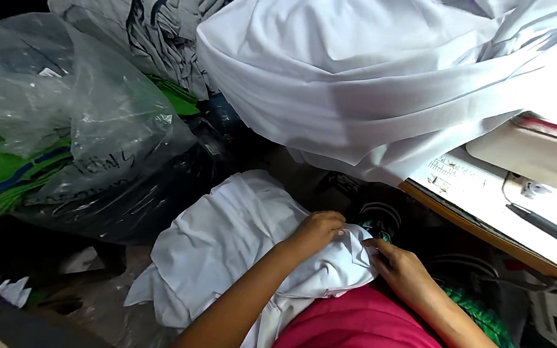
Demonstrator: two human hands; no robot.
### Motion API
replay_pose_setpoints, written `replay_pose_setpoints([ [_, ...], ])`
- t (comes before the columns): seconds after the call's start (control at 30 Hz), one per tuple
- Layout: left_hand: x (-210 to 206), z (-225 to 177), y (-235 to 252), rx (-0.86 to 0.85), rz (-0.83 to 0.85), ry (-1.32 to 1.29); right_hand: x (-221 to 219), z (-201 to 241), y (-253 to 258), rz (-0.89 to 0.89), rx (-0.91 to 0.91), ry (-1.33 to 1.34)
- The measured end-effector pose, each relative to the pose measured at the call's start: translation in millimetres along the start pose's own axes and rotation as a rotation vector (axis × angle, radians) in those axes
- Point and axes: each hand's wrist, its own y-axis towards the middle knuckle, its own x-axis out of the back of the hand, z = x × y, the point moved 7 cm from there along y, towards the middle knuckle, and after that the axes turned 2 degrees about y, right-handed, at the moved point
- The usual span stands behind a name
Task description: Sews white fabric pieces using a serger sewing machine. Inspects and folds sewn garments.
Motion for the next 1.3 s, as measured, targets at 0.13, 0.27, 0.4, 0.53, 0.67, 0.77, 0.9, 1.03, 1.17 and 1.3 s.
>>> replay_pose_setpoints([
  [0.13,45,-18,-25,-0.056,-0.223,-0.086,10,-2,-4,-0.109,-0.003,0.003],
  [0.27,63,-46,-49,-0.234,-0.284,0.087,9,38,-4,-0.144,0.28,0.045],
  [0.4,74,-58,-58,-0.296,-0.282,0.076,-22,70,-2,0.048,0.38,-0.023],
  [0.53,80,-46,-73,-0.298,-0.059,0.119,-14,88,-10,0.03,0.569,0.108],
  [0.67,83,24,-87,0.095,0.235,0.351,-13,116,-27,0.096,0.732,0.148],
  [0.77,107,100,-103,0.376,0.006,0.49,-12,136,-41,0.207,0.793,0.185],
  [0.9,154,108,-129,0.444,-0.545,0.546,5,153,-56,0.276,0.798,0.314],
  [1.03,245,78,-183,0.307,-1.099,0.504,38,169,-73,0.232,0.869,0.422],
  [1.17,329,16,-227,0.258,-1.395,0.549,109,158,-77,-0.094,0.847,0.419],
  [1.3,360,-61,-217,-0.002,-1.545,0.29,197,137,-87,-0.4,0.776,0.435],
])
